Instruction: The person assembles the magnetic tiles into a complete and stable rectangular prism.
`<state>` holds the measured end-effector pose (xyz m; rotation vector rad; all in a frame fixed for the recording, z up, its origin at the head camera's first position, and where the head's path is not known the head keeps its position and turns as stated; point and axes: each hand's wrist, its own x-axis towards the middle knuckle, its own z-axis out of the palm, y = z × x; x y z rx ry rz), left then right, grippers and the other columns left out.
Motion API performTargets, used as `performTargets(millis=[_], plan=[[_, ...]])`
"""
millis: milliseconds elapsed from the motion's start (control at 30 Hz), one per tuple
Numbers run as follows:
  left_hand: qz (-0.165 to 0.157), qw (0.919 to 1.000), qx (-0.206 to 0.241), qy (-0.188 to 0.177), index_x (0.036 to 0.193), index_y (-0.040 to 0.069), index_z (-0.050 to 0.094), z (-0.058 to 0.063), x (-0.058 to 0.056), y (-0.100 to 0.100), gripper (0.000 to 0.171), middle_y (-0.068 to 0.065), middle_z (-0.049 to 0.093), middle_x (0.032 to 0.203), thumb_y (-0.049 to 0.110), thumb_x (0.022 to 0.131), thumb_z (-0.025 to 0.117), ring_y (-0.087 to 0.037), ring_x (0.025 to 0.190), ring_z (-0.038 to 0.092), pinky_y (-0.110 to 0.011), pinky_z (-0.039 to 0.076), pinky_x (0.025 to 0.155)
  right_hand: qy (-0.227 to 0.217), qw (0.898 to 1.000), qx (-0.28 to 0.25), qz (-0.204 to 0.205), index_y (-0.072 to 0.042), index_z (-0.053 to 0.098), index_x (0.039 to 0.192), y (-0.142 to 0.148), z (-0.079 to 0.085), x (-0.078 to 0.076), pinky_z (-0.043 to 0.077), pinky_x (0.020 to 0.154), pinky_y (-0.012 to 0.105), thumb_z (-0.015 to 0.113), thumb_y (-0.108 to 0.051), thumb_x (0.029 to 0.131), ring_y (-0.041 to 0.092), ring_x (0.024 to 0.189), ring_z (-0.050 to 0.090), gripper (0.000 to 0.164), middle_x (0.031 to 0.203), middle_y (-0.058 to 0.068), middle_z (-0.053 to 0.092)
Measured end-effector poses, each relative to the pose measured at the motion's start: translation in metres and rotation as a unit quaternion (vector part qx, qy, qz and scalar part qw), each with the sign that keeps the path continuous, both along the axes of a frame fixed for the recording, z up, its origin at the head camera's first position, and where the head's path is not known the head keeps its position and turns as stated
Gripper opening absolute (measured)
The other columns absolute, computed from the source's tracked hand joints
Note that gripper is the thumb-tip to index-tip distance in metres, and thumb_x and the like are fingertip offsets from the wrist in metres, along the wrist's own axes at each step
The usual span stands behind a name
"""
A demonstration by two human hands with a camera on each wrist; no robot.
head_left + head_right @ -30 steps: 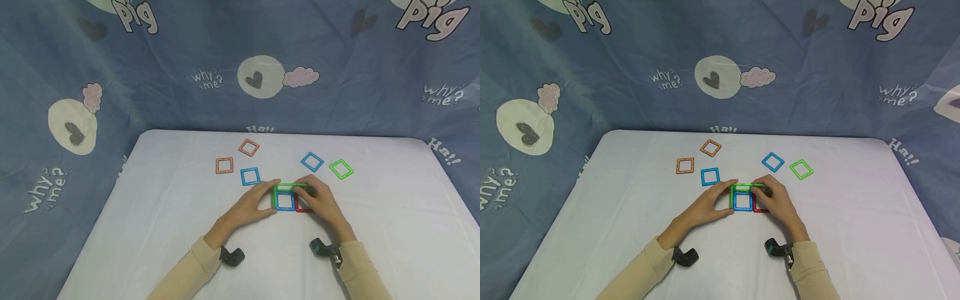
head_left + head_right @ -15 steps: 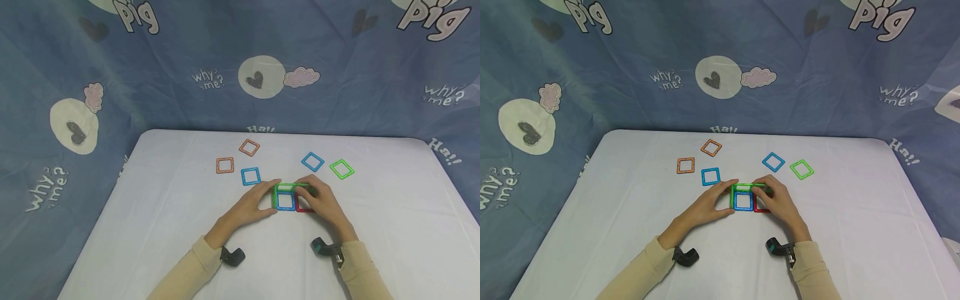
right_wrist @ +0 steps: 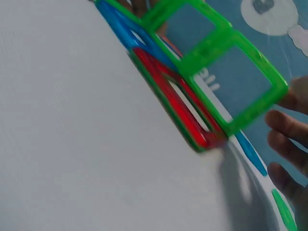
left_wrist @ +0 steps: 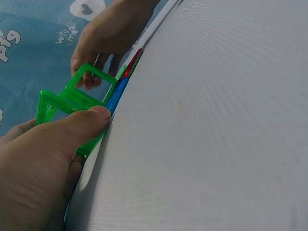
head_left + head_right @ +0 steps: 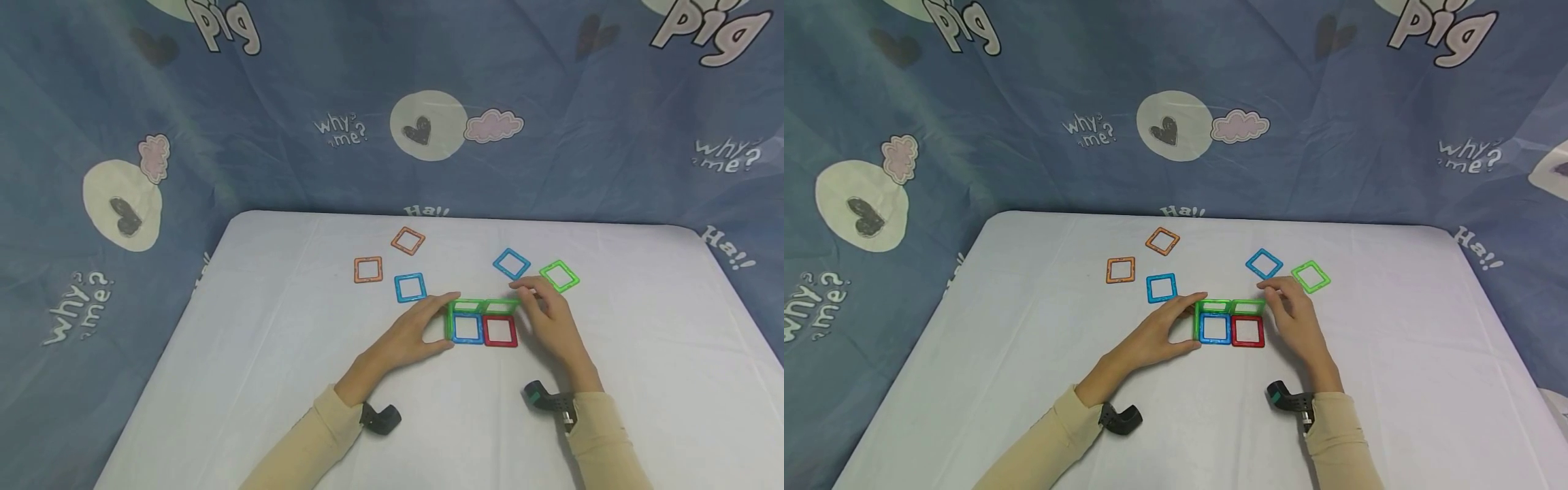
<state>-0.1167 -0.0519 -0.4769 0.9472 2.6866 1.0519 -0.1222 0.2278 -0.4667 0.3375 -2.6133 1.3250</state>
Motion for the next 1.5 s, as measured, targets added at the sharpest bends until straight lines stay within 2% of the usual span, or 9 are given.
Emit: performTargets(millis=[133,267,367,467,600,700,933,1100,1500], plan=[[0.0,1.0,-0.001,0.002,0.148,0.038,0.019,-0.001,0.0,0.0,0.084,0.007,0.046,0.139,0.033,0.083,0.072,-0.01,0.129,0.043,-0.033,0.041,0.108,0.027,1.0,-0.009,-0.011,-0.012,0.062,0.114,0.01,-0.002,-0.002,0.033,0.095,0.006,0.052,-0.019,0.097,-0.008,0.113,0.045,0.021,0.119,0.003,0.058],[-0.001,1.0,0.0,0.003,0.148,0.037,0.019,-0.001,-0.001,0.0,0.084,0.007,0.046,0.138,0.034,0.083,0.072,-0.01,0.129,0.044,-0.033,0.041,0.108,0.036,0.999,-0.006,-0.025,-0.01,0.062,0.115,0.018,-0.003,-0.004,0.029,0.103,0.01,0.055,-0.017,0.096,0.0,0.121,0.043,0.022,0.124,0.006,0.056],[-0.003,1.0,0.001,0.003,0.148,0.038,0.019,-0.001,-0.001,0.0,0.084,0.007,0.046,0.139,0.034,0.083,0.071,-0.011,0.13,0.043,-0.033,0.041,0.108,0.029,0.999,-0.005,-0.032,-0.007,0.06,0.118,0.023,-0.004,-0.005,0.027,0.114,0.029,0.055,-0.016,0.095,0.019,0.131,0.04,0.025,0.132,0.011,0.052],[-0.003,1.0,0.002,0.001,0.148,0.038,0.019,-0.001,-0.001,0.0,0.084,0.007,0.045,0.14,0.034,0.083,0.071,-0.011,0.131,0.042,-0.033,0.04,0.109,0.016,0.999,-0.009,-0.035,-0.005,0.058,0.121,0.027,-0.004,-0.005,0.022,0.116,0.052,0.053,-0.016,0.096,0.035,0.137,0.032,0.028,0.139,0.016,0.045],[-0.002,1.0,0.0,-0.002,0.148,0.038,0.019,-0.001,-0.001,0.0,0.084,0.007,0.044,0.142,0.034,0.083,0.071,-0.011,0.132,0.041,-0.034,0.04,0.109,0.007,0.999,0.002,-0.047,-0.006,0.056,0.125,0.029,-0.005,-0.004,0.014,0.113,0.064,0.052,-0.016,0.096,0.04,0.14,0.024,0.031,0.144,0.019,0.039],[0.0,1.0,0.0,-0.008,0.148,0.038,0.018,0.0,0.0,0.0,0.084,0.008,0.043,0.142,0.033,0.083,0.071,-0.011,0.132,0.041,-0.034,0.04,0.109,0.007,0.998,0.026,-0.063,-0.007,0.055,0.127,0.029,-0.006,-0.004,0.009,0.111,0.067,0.053,-0.015,0.095,0.04,0.142,0.021,0.032,0.146,0.019,0.037],[0.002,0.9999,-0.001,-0.011,0.148,0.04,0.018,0.0,0.0,0.0,0.084,0.009,0.044,0.141,0.034,0.083,0.071,-0.011,0.132,0.041,-0.034,0.04,0.109,-0.027,0.992,0.086,-0.088,-0.007,0.047,0.136,0.027,-0.011,-0.003,0.003,0.11,0.069,0.049,-0.019,0.096,0.044,0.143,0.011,0.041,0.152,0.024,0.026],[0.004,0.9999,-0.003,-0.01,0.148,0.041,0.018,0.0,-0.001,0.0,0.084,0.009,0.044,0.141,0.034,0.083,0.071,-0.011,0.132,0.041,-0.034,0.04,0.109,-0.026,0.988,0.116,-0.094,-0.005,0.048,0.134,0.025,-0.013,-0.003,0.004,0.111,0.068,0.05,-0.019,0.094,0.046,0.142,0.013,0.042,0.149,0.026,0.029],[0.003,0.9999,0.003,-0.01,0.148,0.039,0.018,0.001,0.001,-0.001,0.084,0.008,0.046,0.139,0.033,0.083,0.072,-0.01,0.129,0.044,-0.034,0.041,0.108,-0.005,0.989,0.109,-0.105,-0.001,0.055,0.124,0.023,-0.015,-0.002,0.008,0.111,0.065,0.053,-0.012,0.092,0.044,0.138,0.021,0.034,0.141,0.024,0.038]])
